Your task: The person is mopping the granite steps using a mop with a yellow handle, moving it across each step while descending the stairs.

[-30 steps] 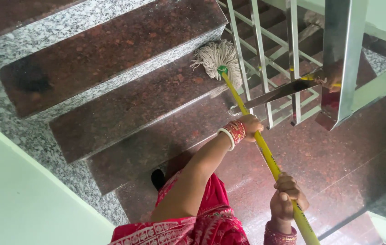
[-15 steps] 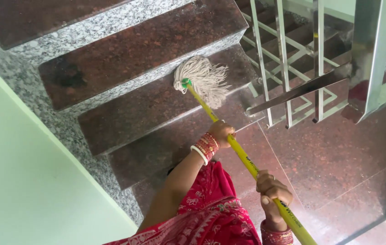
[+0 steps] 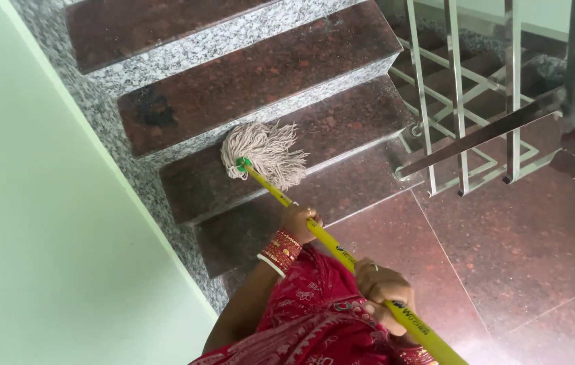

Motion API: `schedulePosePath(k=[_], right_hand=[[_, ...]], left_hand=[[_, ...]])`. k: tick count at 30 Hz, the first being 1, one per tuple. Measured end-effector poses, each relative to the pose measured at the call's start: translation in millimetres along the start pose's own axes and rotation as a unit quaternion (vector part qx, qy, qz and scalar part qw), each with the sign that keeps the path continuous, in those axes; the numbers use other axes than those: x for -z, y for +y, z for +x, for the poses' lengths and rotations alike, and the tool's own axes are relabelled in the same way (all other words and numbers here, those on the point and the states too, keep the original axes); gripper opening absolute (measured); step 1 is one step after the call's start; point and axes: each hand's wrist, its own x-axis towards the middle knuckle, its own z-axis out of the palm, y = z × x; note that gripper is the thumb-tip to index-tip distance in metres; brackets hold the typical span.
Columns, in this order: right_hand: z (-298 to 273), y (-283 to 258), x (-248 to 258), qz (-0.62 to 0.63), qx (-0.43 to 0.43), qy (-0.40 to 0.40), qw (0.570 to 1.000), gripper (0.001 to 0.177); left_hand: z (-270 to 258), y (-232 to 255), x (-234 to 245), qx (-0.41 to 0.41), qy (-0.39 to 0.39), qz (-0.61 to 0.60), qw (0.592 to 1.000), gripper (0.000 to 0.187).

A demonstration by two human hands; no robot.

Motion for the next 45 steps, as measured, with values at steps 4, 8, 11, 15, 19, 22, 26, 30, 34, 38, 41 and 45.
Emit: schedulePosePath(k=[4,8,11,15,19,22,26,30,34,38,41,45], right_hand=[[-2.3,-14.7,8.2,-0.024,0.024,-0.031,0.999,0.023],[-20.9,-38.6,47.3,-0.086,0.014,-0.018,0.996,0.015],[-37.8,-50.7,87.1,-0.141,0.016,-0.025,0.990,0.010],[-56.4,-58.8,134.6,-0.185,0.030,0.011,0.982,0.014],[-73.1,-65.8,181.1,-0.222,0.008,0.065,0.973,0.019],[-83.3,-71.2,211.5,-0.231,-0.007,0.109,0.967,0.017],[-90.5,-68.1,245.0,-0.201,-0.015,0.178,0.963,0.015],[-91.6,-45.2,274.0,-0.105,0.054,0.221,0.968,0.021],[-88.1,-34.8,272.8,-0.061,0.067,0.231,0.969,0.026],[-71.8,-34.3,255.5,-0.068,0.059,0.183,0.979,0.027],[-58.1,-20.6,240.6,-0.058,0.055,0.157,0.984,0.028],[-41.3,3.2,227.9,0.028,0.039,0.133,0.990,0.027]], left_hand=[[-3.5,3.1,-20.3,-0.036,0.042,0.005,0.998,0.026],[10.6,9.8,-74.1,-0.084,0.009,-0.005,0.996,0.032],[31.7,25.2,-132.8,-0.128,-0.034,-0.028,0.991,0.031],[72.4,48.0,-206.6,-0.152,-0.118,-0.022,0.981,0.031],[114.1,76.9,-267.1,-0.178,-0.190,-0.010,0.965,0.024],[141.9,107.3,-304.4,-0.127,-0.240,0.019,0.962,0.024],[160.8,135.3,-318.4,-0.092,-0.247,0.040,0.964,0.018],[175.0,152.7,-318.5,-0.050,-0.251,0.039,0.966,0.013],[174.3,156.3,-312.5,-0.012,-0.256,0.062,0.965,0.016],[162.6,137.4,-293.6,-0.020,-0.185,0.077,0.979,0.016],[145.9,112.0,-267.8,0.044,-0.163,0.049,0.984,0.019],[124.7,76.1,-223.8,0.099,-0.151,0.108,0.978,0.018]])
